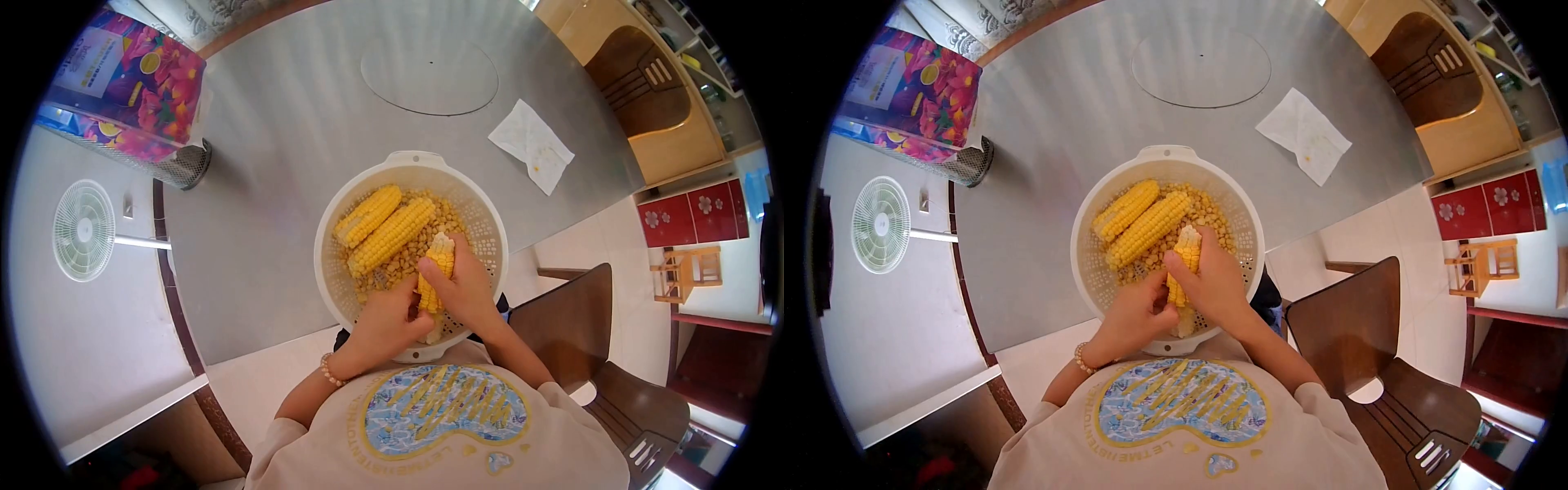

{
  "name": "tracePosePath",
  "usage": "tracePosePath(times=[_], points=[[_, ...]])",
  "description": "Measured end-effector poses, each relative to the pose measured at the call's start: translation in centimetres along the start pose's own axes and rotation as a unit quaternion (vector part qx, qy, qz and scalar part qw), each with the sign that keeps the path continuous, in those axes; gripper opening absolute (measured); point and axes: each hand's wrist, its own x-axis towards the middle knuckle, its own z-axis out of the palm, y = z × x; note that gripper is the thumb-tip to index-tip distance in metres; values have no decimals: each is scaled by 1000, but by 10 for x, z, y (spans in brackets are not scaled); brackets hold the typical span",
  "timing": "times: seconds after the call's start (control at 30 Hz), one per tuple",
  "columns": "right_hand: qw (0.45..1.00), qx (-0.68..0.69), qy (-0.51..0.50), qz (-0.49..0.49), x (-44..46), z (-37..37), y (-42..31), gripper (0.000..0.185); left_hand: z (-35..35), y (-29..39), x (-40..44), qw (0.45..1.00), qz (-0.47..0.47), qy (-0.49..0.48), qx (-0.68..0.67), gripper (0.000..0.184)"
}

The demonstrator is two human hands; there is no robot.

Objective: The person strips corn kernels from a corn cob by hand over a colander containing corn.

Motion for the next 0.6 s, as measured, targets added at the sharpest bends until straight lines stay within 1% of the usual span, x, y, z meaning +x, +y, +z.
tracePosePath(times=[0.13,0.2,0.33,0.37,0.4,0.43,0.5,0.53,0.6], points=[[1000,-3,-3,2,0,-2,0,54,3,-6,0,1000,21,-8,17,32],[999,30,-13,40,-1,-3,-1,41,3,-6,0,1000,21,-13,19,30],[999,49,6,9,1,-2,9,47,3,-7,-1,999,34,-18,22,29],[981,176,-13,78,2,-2,19,45,2,-13,-1,996,9,-29,-83,31],[943,299,-33,144,3,-3,23,42,2,-16,-1,981,-17,-40,-187,35],[943,299,-35,144,3,-2,24,42,3,-18,-1,982,-17,-38,-187,35],[979,196,9,63,3,-1,22,37,2,-19,1,993,6,-45,-106,36],[979,196,10,62,4,-1,20,37,3,-20,1,993,7,-44,-106,36],[967,241,39,78,4,-3,14,35,5,-19,0,978,-19,-44,-204,32]])
